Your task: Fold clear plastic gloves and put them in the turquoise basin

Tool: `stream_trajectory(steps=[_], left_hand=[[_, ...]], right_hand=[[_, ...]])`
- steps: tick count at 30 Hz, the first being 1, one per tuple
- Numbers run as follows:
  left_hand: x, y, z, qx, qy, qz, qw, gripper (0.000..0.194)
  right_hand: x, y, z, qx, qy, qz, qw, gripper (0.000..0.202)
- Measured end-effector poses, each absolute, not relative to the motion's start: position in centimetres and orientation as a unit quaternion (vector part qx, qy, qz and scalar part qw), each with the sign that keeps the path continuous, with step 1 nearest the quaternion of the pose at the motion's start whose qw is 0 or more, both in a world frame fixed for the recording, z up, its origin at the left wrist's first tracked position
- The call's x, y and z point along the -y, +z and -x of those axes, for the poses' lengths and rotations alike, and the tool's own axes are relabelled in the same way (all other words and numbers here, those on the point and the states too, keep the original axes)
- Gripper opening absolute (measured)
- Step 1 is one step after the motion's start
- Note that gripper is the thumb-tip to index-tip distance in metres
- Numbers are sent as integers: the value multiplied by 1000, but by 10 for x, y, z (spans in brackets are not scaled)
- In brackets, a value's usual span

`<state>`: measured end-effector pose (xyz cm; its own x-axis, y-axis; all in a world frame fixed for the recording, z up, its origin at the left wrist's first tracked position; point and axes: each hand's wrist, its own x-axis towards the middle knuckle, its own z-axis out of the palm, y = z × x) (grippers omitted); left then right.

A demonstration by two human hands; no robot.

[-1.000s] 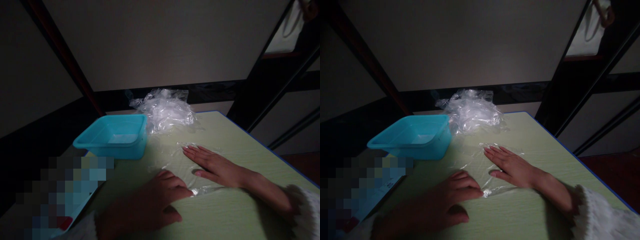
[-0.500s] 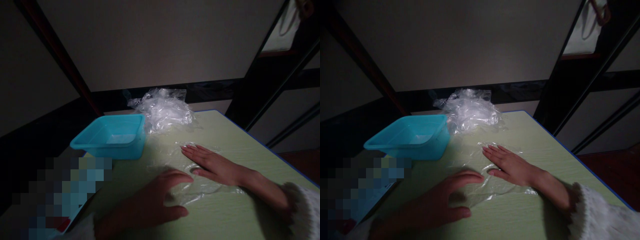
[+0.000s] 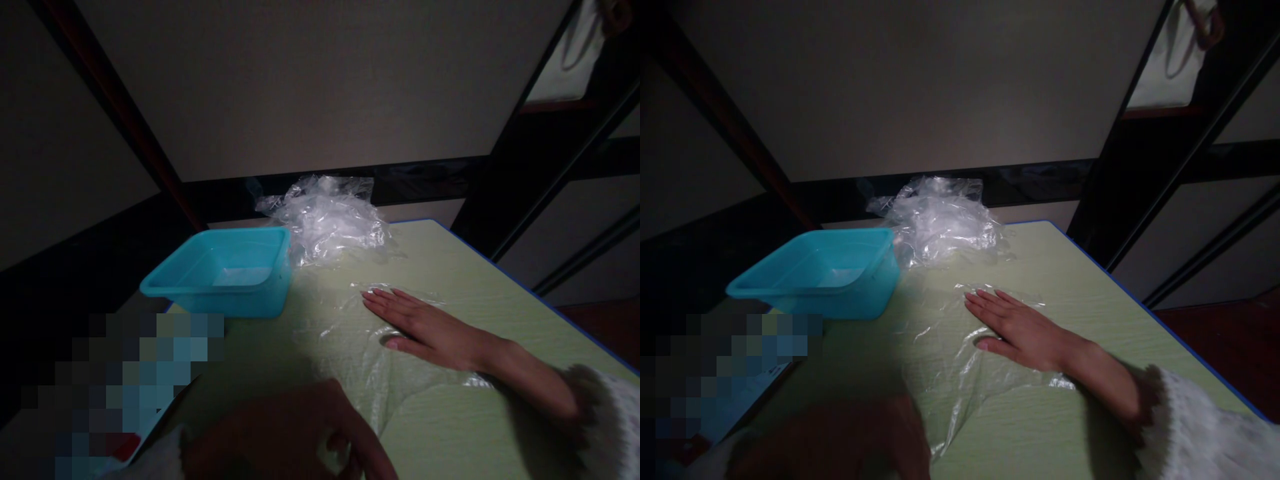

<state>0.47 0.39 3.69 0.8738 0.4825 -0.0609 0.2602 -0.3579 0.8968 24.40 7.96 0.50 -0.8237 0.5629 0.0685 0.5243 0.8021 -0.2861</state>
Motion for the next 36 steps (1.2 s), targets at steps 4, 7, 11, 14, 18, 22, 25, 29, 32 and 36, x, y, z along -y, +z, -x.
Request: stream_trajectory(steps=[4,7,11,14,18,22,25,29,32,36], left_hand=[[-11,33,-6,-311,255,-811,424,22],[-15,24,-9,-336,271,-845,316,24],[-15,18,-11,-313,140,-916,210,50],[-13,20,-9,-312,62,-931,178,72],[-9,22,-7,-319,9,-930,183,83],[-3,9,-5,-316,26,-935,161,81],[2,-7,-3,-313,46,-938,140,82],[7,-13,-4,-309,62,-938,143,80],[6,-3,-7,-339,138,-912,184,68],[-19,11,-16,-457,347,-723,385,38]], right_hand=[[-80,4,-245,950,121,279,71,65],[-80,4,-245,952,122,270,72,71],[-79,5,-245,957,121,258,61,75],[-80,6,-244,959,113,256,46,76],[-78,8,-243,961,118,248,43,78],[-74,11,-240,961,131,241,29,78],[-71,13,-238,963,137,230,22,80],[-73,14,-237,962,121,237,63,71],[-79,13,-237,935,77,307,161,49],[-83,13,-238,892,49,368,258,29]])
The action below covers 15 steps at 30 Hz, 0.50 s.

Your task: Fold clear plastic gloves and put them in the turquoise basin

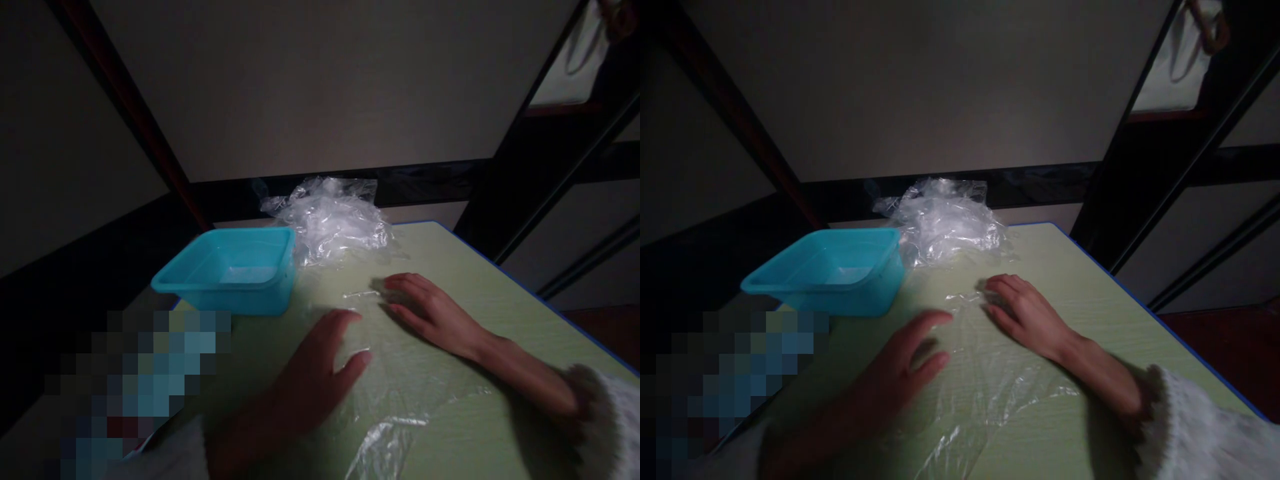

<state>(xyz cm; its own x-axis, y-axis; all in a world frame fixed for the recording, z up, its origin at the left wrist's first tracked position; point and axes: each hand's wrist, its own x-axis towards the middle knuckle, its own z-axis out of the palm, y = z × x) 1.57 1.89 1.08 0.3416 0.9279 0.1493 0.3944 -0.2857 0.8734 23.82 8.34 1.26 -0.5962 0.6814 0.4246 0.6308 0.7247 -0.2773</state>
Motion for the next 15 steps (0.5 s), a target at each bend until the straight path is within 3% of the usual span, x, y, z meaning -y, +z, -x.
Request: stream_trajectory(steps=[2,3,10,15], left_hand=[[-39,13,-19,-462,401,-548,571,27],[-50,13,-20,-457,408,-514,600,25],[-83,12,-14,-382,378,-400,742,26],[-90,10,-14,-349,368,-375,775,37]], right_hand=[[-81,13,-238,904,47,337,258,25],[-79,14,-237,917,50,308,247,26],[-64,17,-230,976,117,167,81,47],[-63,19,-229,975,146,161,44,51]])
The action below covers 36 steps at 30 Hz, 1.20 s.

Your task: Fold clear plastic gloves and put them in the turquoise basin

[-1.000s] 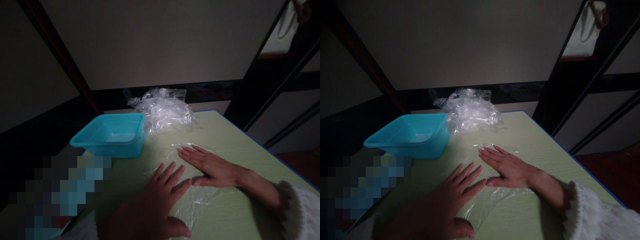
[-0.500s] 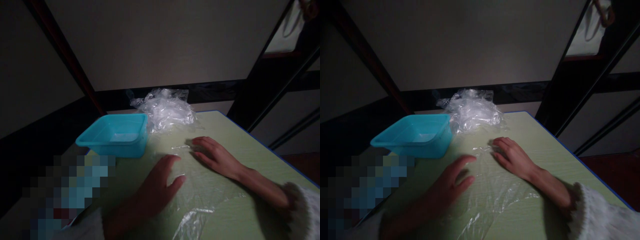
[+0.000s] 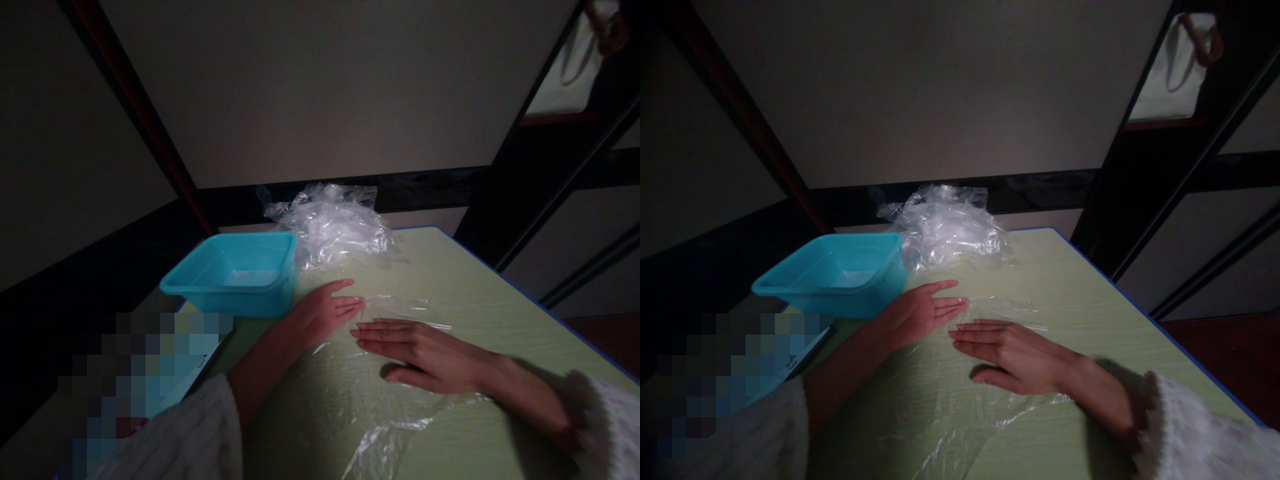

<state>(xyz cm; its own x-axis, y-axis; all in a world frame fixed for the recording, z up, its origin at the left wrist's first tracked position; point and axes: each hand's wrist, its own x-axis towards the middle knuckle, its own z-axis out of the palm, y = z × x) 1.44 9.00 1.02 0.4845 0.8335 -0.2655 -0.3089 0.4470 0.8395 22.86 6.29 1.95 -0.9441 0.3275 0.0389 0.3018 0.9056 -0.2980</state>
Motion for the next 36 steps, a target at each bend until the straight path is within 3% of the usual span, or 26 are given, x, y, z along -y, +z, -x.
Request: stream_trajectory(steps=[12,20,31,36], left_hand=[[-97,3,-26,-409,454,-409,678,26],[-90,-1,-34,-447,492,-414,622,47],[-87,1,-33,-445,487,-442,608,46],[-86,3,-32,-442,482,-450,608,49]], right_hand=[[-64,20,-229,967,170,177,75,56],[-75,4,-251,954,124,266,65,69],[-93,8,-282,933,133,331,52,67],[-101,11,-289,906,144,382,114,63]])
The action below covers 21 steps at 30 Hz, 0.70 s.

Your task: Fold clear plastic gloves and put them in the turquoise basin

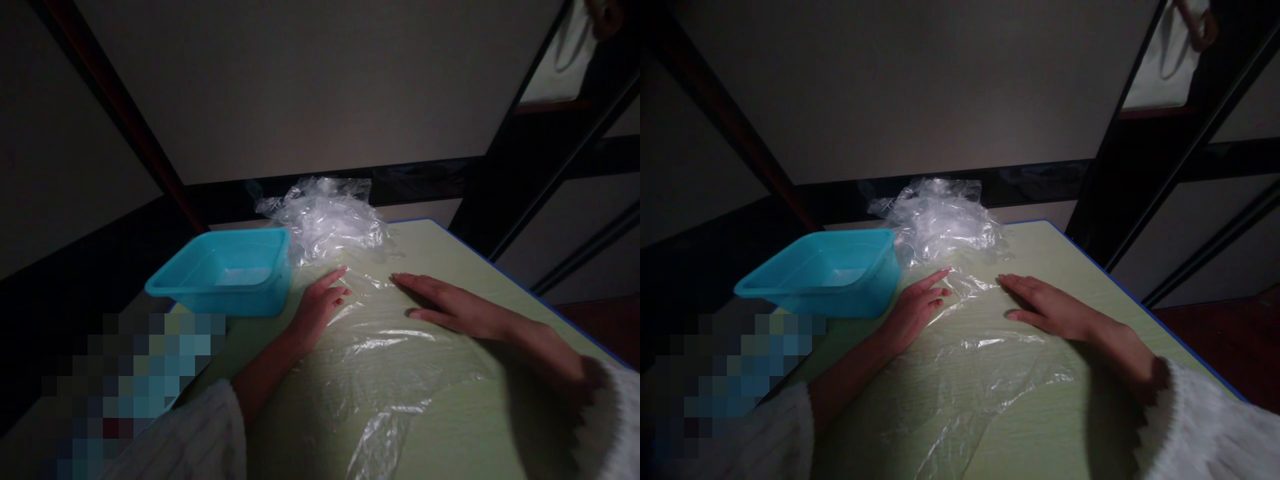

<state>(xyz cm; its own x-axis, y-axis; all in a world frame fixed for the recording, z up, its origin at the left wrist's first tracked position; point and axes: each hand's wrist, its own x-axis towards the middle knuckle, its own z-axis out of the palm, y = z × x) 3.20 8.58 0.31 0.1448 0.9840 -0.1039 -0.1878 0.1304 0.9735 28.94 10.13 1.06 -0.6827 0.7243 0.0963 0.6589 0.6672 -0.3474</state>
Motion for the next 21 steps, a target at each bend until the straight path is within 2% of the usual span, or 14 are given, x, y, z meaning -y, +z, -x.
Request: stream_trajectory(steps=[5,9,14,21], left_hand=[[-85,1,-29,-429,496,-483,580,51],[-82,4,-27,-411,520,-490,566,49],[-79,5,-27,-421,525,-511,535,40],[-82,0,-24,-446,543,-519,486,23]], right_hand=[[-109,4,-286,856,169,427,237,48],[-112,2,-283,820,199,451,289,45],[-111,8,-282,812,199,451,313,26],[-108,13,-282,821,203,441,300,24]])
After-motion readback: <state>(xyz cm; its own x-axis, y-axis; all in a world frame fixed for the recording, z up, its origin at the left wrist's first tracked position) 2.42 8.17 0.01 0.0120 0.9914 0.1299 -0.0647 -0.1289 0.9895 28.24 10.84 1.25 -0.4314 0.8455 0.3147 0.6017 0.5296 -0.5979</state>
